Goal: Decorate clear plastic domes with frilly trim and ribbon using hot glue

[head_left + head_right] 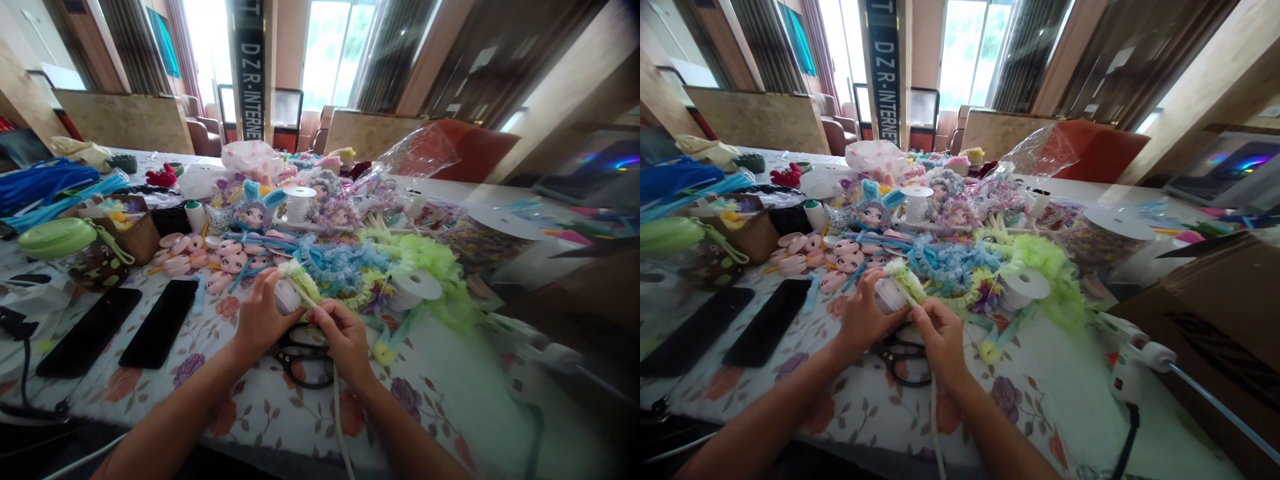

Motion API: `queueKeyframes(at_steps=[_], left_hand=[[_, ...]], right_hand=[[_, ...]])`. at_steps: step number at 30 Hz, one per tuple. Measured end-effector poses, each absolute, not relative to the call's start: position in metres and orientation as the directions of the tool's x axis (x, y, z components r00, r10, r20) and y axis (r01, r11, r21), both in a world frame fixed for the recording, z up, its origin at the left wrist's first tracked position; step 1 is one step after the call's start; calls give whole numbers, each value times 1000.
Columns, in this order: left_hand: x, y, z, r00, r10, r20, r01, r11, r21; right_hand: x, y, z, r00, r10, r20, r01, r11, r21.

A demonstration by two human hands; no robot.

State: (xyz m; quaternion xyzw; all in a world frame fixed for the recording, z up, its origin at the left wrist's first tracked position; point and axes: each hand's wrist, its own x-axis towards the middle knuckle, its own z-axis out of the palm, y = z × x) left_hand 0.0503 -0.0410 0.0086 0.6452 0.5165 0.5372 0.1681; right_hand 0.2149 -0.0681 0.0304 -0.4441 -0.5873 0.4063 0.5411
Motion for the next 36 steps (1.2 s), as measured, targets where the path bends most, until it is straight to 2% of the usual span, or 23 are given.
queueKeyframes(at_steps=[5,13,16,19,22,25,27,30,36], left_hand=[[49,-41,9,-83,840,536,432,-455,779],[47,-42,10,47,839,543,586,-463,665],[48,-42,11,41,834,550,553,-477,683],[49,-42,14,-27,845,534,454,-466,760],[51,-41,17,-95,898,430,377,-367,850],[50,-40,21,-124,951,285,348,-227,910],[50,-39,23,-134,963,234,320,-182,930],[50,-39,26,-123,968,217,225,-186,957],[54,-41,27,-67,995,74,-58,-78,995]], right_hand=[[216,-69,34,-22,967,254,104,255,-961],[215,-69,39,11,974,226,99,224,-969],[214,-70,39,21,974,225,117,221,-968],[213,-70,36,36,970,242,175,232,-957],[214,-70,31,34,926,377,307,349,-886],[215,-70,24,-20,815,580,457,523,-719],[216,-70,21,-89,747,659,533,595,-602],[216,-70,18,-126,699,704,609,614,-501],[216,-69,18,-76,743,665,667,533,-520]])
